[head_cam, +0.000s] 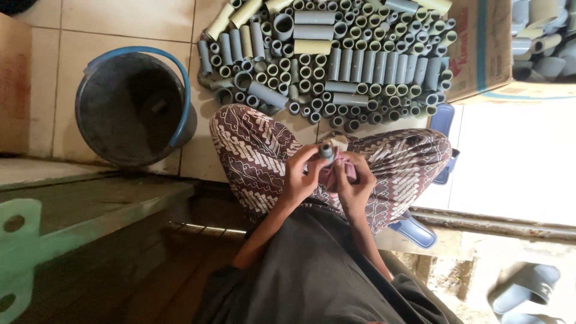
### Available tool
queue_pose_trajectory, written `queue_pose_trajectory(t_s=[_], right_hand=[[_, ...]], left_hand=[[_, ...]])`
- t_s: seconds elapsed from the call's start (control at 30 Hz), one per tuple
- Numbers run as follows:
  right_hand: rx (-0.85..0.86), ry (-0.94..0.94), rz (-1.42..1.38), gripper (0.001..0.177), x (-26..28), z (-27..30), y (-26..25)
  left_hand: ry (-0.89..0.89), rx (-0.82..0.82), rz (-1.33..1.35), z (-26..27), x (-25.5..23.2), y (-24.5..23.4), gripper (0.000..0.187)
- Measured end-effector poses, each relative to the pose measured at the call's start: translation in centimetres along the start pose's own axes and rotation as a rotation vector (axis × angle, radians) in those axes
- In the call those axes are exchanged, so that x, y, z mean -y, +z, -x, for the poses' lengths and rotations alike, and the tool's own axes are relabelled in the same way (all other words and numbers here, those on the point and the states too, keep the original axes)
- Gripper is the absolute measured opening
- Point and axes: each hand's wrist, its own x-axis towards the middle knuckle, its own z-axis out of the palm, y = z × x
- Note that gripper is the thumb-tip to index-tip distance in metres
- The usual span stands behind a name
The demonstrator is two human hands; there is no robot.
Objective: The person sits on the floor and repeatedly picks up small plastic pipe fittings from a pile. They wipe each fitting with a cloth, sometimes dipping the cloth into a bucket, and then place the cleaned fitting back onto the pile.
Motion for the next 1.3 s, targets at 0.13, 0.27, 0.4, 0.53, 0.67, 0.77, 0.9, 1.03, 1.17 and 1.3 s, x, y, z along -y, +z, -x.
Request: queue_pose_trajectory(t_s=[0.13, 0.27, 0.4, 0.53, 0.67, 0.77, 0.9, 1.03, 1.17, 1.3], right_hand=[[0.017, -0.023, 0.02, 0.006, 0.2, -0.2, -0.5], [0.006, 0.112, -0.002, 0.004, 0.1, -0.2, -0.7], [0.043, 0.145, -0.007, 0.006, 0.1, 0.1, -0.5], [0.05, 0.199, -0.061, 0.004, -0.4, -0.1, 0.1], [0.003, 0.644, -0.444, 0.009, -3.7, 0.9, 0.9], [0.023, 0.767, -0.548, 0.009, -1.8, 0.8, 2.1], [-0.05, 0.804, -0.599, 0.014, -1.6, 0.0, 3.2], [0.039, 0.717, -0.437, 0.014, -1.8, 1.1, 3.1], [0.133, 0.679, -0.401, 0.012, -3.2, 1.7, 3.3], [0.231, 0.667, -0.453, 0.015, -2.2, 0.7, 3.2]], left_hand=[[-0.027, -0.017, 0.072, 0.8, 0.7, 0.6, 0.025], [-0.032, -0.029, -0.035, 1.0, -0.6, 0.5, 0.025], [-0.04, -0.094, -0.024, 1.0, 0.7, 0.1, 0.029], [-0.055, -0.114, 0.032, 1.3, 0.0, 0.6, 0.026], [-0.039, -0.143, 0.112, 0.8, -0.8, 0.7, 0.027], [-0.049, -0.163, 0.087, 0.6, -0.3, 0.5, 0.027], [-0.014, -0.192, -0.021, -0.1, 0.6, -0.7, 0.026], [-0.021, -0.218, 0.007, -0.2, 0.8, -1.4, 0.025], [-0.023, -0.223, -0.046, -0.4, 1.8, -2.2, 0.021], [0.02, -0.196, -0.146, -0.2, 3.7, -2.6, 0.018]])
